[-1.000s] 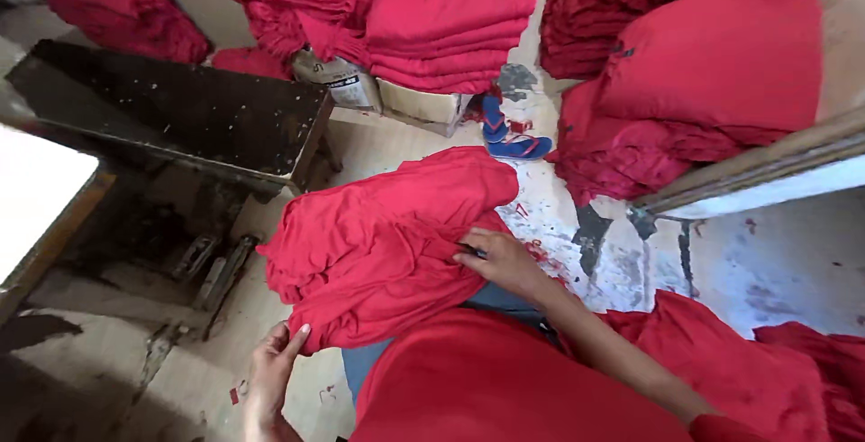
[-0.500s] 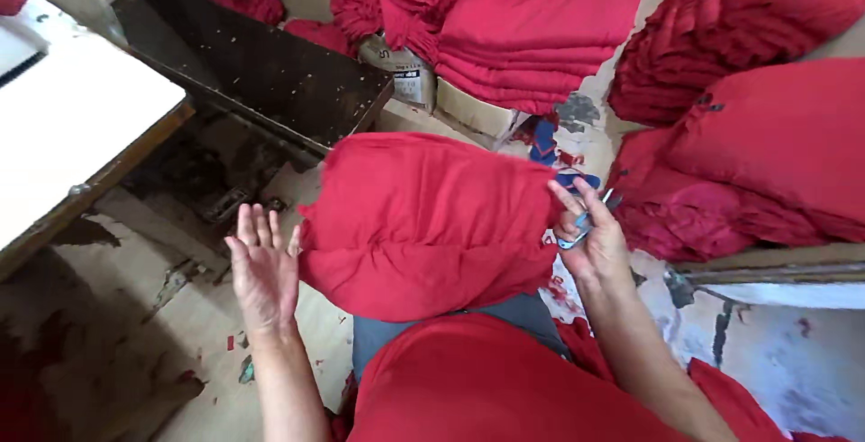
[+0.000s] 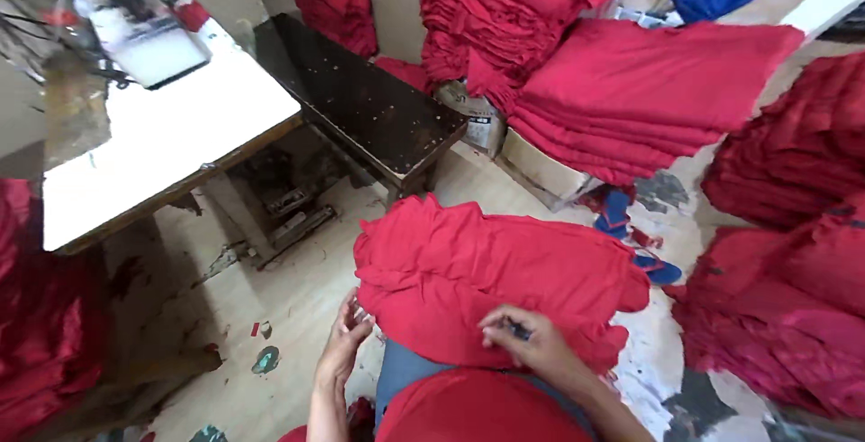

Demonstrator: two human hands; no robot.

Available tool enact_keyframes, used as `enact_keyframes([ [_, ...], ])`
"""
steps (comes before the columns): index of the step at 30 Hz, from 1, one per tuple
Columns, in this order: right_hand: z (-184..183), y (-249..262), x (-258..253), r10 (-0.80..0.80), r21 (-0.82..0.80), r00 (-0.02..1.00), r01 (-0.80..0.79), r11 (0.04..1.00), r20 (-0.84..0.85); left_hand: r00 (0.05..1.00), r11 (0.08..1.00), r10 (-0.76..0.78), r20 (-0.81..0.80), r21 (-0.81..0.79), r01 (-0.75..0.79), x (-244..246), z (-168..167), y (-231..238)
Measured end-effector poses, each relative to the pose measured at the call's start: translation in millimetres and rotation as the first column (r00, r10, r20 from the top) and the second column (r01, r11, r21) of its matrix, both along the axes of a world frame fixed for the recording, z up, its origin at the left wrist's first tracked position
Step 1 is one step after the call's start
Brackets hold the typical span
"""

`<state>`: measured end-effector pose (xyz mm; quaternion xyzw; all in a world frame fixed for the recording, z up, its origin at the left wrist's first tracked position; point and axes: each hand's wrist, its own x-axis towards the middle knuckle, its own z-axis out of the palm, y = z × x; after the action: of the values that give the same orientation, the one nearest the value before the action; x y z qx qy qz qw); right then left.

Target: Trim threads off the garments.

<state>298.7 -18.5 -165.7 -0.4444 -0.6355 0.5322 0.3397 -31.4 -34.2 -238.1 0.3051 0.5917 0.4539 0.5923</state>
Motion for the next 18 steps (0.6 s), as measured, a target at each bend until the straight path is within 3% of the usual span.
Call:
enact_keyframes([
  [3,-11.8,6.7,-27.6,0.226,0.014,0.974,-0.227,0.974,0.029,0.995,0.994,0.098,-0.033,0.055,-0.096,-1.3,-21.0,-3.3],
  [6,-18.8,15.8,-48.9,0.381,0.150,0.904,-0.411,0.899,0.196,0.965,0.944,0.261,0.015,0.204,-0.258,-4.4,-22.8,0.1],
  [9,-21.8,18.2,-60.6,0.404,0.276,0.792,-0.559,0.782,0.458,0.930,0.904,0.350,0.112,0.221,-0.366,-6.2,-4.4,3.9],
  [11,-20.7,17.6,-64.5,0.398,0.260,0.695,-0.639,0.724,0.599,0.924,0.904,0.366,0.114,0.193,-0.382,-6.3,8.8,4.3],
  [13,-20.2,15.9,-65.7,0.402,0.232,0.642,-0.674,0.701,0.653,0.947,0.947,0.279,0.157,0.119,-0.299,-9.9,15.8,-2.1],
  [14,-20.1,15.2,-65.7,0.400,0.225,0.639,-0.673,0.704,0.657,0.973,0.981,0.166,0.161,0.069,-0.179,-14.3,17.0,-8.2],
  [16,-19.6,15.2,-64.8,0.405,0.198,0.664,-0.640,0.743,0.628,0.991,0.994,-0.109,0.084,-0.023,0.111,-23.4,11.2,-19.3],
  [18,-18.7,16.1,-63.6,0.406,0.172,0.732,-0.573,0.801,0.547,0.966,0.966,-0.252,-0.049,-0.073,0.248,-24.6,7.6,-26.1],
])
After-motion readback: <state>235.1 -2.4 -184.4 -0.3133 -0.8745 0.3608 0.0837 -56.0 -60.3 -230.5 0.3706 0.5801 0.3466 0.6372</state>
